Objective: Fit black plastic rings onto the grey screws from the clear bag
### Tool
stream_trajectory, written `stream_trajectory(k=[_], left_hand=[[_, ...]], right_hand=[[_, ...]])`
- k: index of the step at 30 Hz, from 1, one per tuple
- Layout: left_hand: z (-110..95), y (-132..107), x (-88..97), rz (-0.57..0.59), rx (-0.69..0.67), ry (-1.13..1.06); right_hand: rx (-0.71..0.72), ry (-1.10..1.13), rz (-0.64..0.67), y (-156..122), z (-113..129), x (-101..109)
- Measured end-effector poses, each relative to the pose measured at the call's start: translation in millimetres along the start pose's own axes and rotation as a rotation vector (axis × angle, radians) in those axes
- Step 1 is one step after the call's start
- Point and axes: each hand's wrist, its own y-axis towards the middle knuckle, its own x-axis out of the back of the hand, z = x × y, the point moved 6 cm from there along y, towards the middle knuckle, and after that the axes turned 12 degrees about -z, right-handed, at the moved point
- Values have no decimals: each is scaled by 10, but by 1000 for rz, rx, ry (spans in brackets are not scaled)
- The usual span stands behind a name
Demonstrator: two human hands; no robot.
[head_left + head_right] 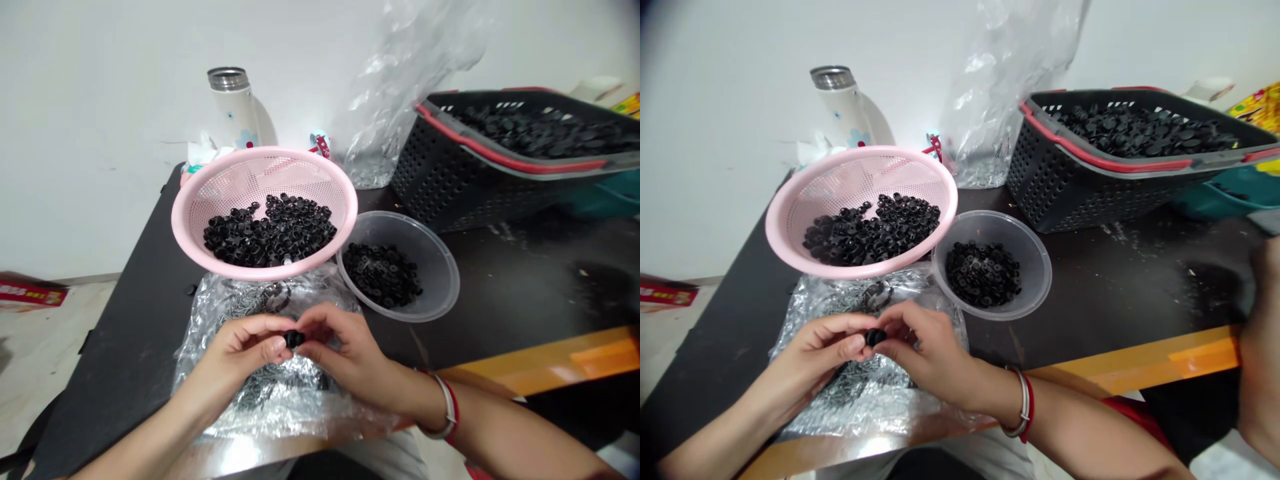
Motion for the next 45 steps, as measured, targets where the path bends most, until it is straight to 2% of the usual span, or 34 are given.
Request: stream_trajectory(k=[8,13,17,22,30,34,40,45], left_hand=[[-137,-27,-52,17,-217,156],[-152,-50,-72,5,-247,229],[-148,-78,-71,-4,-261,165],[-120,-70,-65,-6,-266,176],[-124,-49,-61,3,-372,277],[-200,-100,-81,-9,-474,322],[-371,-178,-147,-76,-717,484],[-381,-202,-168,-75,-809,595]], right_hand=[[92,-58,-36,1,35,13],[232,-17,-79,-5,104,22],[240,45,-80,-14,126,30],[102,143,-26,4,86,19],[-273,416,-41,11,-130,-39],[-309,462,-7,-1,-135,-60],[-381,576,73,-21,-138,-100],[-461,640,102,-27,-162,-137]])
